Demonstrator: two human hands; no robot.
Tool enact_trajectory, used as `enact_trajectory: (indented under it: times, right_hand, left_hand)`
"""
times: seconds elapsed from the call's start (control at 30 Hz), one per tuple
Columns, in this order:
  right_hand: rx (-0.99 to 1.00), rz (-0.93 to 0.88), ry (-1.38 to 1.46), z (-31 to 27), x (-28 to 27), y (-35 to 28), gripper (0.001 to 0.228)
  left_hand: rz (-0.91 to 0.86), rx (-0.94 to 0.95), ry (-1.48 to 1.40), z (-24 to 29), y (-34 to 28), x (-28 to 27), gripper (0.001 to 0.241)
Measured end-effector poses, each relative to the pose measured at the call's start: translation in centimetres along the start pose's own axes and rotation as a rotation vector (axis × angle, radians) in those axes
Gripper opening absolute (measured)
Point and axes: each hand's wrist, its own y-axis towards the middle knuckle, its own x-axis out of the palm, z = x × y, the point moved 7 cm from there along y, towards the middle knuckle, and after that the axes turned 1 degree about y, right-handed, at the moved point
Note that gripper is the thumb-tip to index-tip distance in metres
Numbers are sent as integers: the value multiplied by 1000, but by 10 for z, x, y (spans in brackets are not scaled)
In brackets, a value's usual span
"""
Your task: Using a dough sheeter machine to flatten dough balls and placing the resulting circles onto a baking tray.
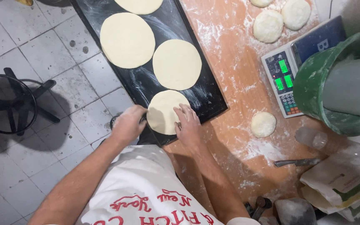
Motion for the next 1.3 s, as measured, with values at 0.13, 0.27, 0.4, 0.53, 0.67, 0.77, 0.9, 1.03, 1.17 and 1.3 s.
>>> enact_trajectory:
  times: [0.13, 0.27, 0.4, 0.53, 0.67, 0.77, 0.9, 1.03, 1.17, 1.3]
  right_hand:
    - [150, 142, 24, 23, -5, 3, 67]
    - [547, 107, 377, 38, -13, 7, 77]
    - [481, 70, 193, 55, -3, 13, 74]
    - [432, -141, 124, 67, 18, 17, 40]
    - [508, -73, 469, 81, 24, 7, 39]
    - [503, -68, 918, 91, 51, 4, 42]
    - [537, -86, 735, 94, 49, 10, 48]
    - [465, -5, 937, 116, 61, 3, 46]
    - [413, 0, 881, 117, 64, 4, 43]
    - [538, -62, 717, 90, 33, 11, 57]
  left_hand:
    - [-40, 186, 145, 11, 7, 23, 29]
    - [68, 205, 78, 14, 29, 31, 41]
    - [101, 63, 25, 11, 56, 43, 57]
    - [-87, -172, 90, -11, 73, 64, 51]
    - [-76, -112, 23, -27, 80, 82, 38]
    - [-142, -200, -114, -34, 74, 83, 44]
    - [-174, -252, -166, -30, 76, 74, 53]
    - [-144, -214, -221, -28, 72, 78, 53]
    - [-110, -210, -258, -39, 68, 91, 51]
    - [-116, -206, -245, -31, 71, 77, 53]
